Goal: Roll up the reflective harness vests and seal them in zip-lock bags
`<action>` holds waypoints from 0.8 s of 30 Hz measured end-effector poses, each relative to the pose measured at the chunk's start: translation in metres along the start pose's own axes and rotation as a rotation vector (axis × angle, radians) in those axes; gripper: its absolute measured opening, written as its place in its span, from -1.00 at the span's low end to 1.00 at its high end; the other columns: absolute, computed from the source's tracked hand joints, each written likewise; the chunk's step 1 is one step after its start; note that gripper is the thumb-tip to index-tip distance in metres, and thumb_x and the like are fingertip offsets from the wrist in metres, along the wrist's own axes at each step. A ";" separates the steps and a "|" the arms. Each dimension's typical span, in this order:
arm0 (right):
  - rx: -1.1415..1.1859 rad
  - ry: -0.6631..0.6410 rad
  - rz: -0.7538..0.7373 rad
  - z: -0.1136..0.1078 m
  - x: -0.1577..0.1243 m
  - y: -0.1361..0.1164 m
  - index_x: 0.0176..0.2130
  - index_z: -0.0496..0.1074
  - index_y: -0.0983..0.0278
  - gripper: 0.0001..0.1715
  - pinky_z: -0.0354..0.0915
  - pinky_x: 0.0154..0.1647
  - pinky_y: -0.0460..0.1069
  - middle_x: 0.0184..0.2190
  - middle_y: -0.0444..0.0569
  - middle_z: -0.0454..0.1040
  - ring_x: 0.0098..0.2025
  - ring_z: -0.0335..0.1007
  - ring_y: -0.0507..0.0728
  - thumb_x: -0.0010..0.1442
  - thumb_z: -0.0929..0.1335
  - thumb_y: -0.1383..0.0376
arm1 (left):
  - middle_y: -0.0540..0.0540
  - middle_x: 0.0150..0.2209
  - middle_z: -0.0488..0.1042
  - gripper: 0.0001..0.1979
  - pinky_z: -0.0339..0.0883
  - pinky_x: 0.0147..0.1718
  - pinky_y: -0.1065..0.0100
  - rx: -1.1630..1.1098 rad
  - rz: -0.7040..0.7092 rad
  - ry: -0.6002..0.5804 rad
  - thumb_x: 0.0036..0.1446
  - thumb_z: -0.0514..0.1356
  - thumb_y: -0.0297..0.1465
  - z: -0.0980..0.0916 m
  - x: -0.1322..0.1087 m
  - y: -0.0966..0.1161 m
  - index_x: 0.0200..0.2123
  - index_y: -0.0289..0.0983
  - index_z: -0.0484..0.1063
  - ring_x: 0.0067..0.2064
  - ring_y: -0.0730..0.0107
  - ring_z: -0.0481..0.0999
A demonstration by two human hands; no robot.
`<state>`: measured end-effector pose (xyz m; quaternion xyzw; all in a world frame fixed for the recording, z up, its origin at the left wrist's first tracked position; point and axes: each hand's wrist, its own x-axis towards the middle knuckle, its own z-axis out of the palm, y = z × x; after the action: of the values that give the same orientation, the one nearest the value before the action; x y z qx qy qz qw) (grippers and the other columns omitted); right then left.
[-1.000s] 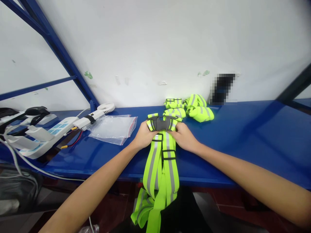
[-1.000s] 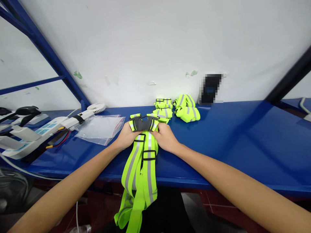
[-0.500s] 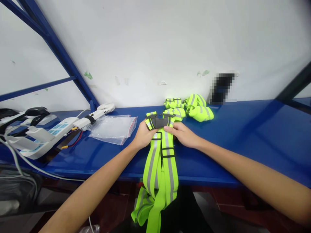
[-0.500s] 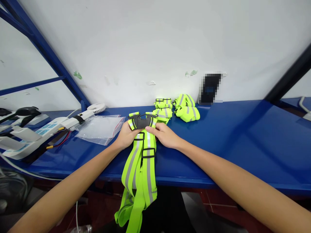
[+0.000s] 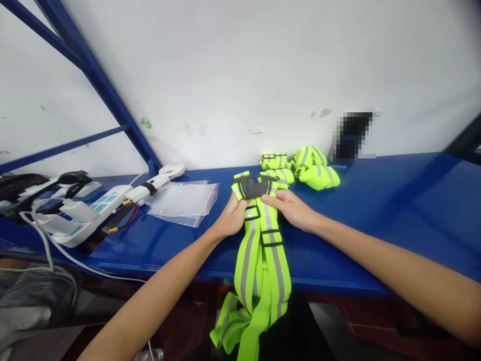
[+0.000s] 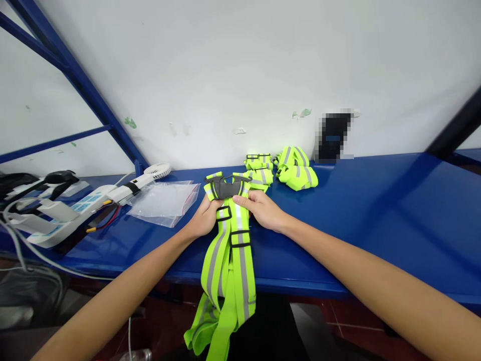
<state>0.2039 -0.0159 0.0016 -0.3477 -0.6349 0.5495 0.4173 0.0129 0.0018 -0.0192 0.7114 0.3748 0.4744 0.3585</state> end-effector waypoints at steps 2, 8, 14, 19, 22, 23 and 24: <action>-0.003 0.010 0.000 0.000 0.000 -0.001 -0.41 0.47 0.29 -0.54 0.30 -0.33 -0.01 -0.51 -0.12 0.46 -0.41 0.36 0.09 0.08 0.43 -0.07 | -0.15 0.10 0.45 -0.59 0.17 0.22 0.12 -0.051 -0.025 0.001 0.24 0.11 -0.35 0.000 0.001 0.002 0.16 -0.25 0.31 0.18 0.13 0.37; -0.277 0.111 -0.110 -0.005 0.000 0.003 -0.54 0.28 0.26 -0.47 0.02 -0.55 -0.07 -0.63 -0.21 0.17 -0.56 0.01 -0.02 0.17 0.36 -0.09 | -0.17 0.12 0.46 -0.42 0.31 0.12 0.18 -0.323 -0.035 -0.069 0.09 0.30 -0.24 0.000 0.007 0.009 0.15 -0.25 0.26 0.16 0.12 0.43; -0.366 0.178 -0.137 -0.005 0.000 0.000 -0.61 0.02 0.20 -0.34 -0.07 -0.57 -0.06 -0.65 -0.24 -0.07 -0.57 -0.15 -0.03 0.15 0.36 -0.12 | -0.22 0.12 0.46 -0.40 0.34 0.08 0.21 -0.410 -0.054 -0.101 0.02 0.38 -0.22 0.000 0.009 0.008 0.09 -0.26 0.28 0.17 0.11 0.43; -0.225 0.202 -0.123 -0.001 0.000 0.003 -0.42 0.31 0.19 -0.58 0.13 -0.49 -0.02 -0.60 -0.19 0.20 -0.51 0.15 0.07 0.10 0.42 -0.06 | -0.20 0.10 0.47 -0.43 0.35 0.06 0.21 -0.396 -0.068 -0.075 0.04 0.37 -0.21 0.002 0.009 0.010 0.07 -0.25 0.28 0.14 0.13 0.46; -0.074 0.211 -0.124 0.002 0.001 0.009 -0.15 0.35 0.17 -0.55 0.25 -0.46 0.00 -0.47 -0.16 0.39 -0.44 0.31 0.11 0.09 0.44 -0.02 | -0.15 0.06 0.49 -0.46 0.38 0.01 0.24 -0.405 -0.073 -0.064 0.08 0.34 -0.20 0.005 0.009 0.011 0.07 -0.23 0.26 0.08 0.19 0.49; -0.043 0.230 -0.110 0.003 0.001 0.010 -0.14 0.34 0.18 -0.54 0.27 -0.45 0.00 -0.45 -0.15 0.41 -0.44 0.34 0.11 0.08 0.45 -0.01 | -0.13 0.03 0.51 -0.46 0.39 0.00 0.25 -0.410 -0.071 -0.065 0.08 0.33 -0.20 0.006 0.009 0.010 0.07 -0.23 0.26 0.06 0.21 0.51; -0.020 0.255 -0.085 0.004 0.001 0.010 -0.16 0.34 0.18 -0.53 0.28 -0.46 0.00 -0.46 -0.16 0.42 -0.44 0.36 0.11 0.06 0.47 0.00 | -0.12 0.01 0.52 -0.46 0.40 -0.01 0.25 -0.414 -0.070 -0.065 0.08 0.33 -0.21 0.006 0.009 0.010 0.07 -0.22 0.26 0.03 0.23 0.52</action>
<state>0.1993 -0.0153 -0.0083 -0.3917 -0.5961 0.4763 0.5141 0.0231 0.0042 -0.0088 0.6240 0.2821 0.5053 0.5251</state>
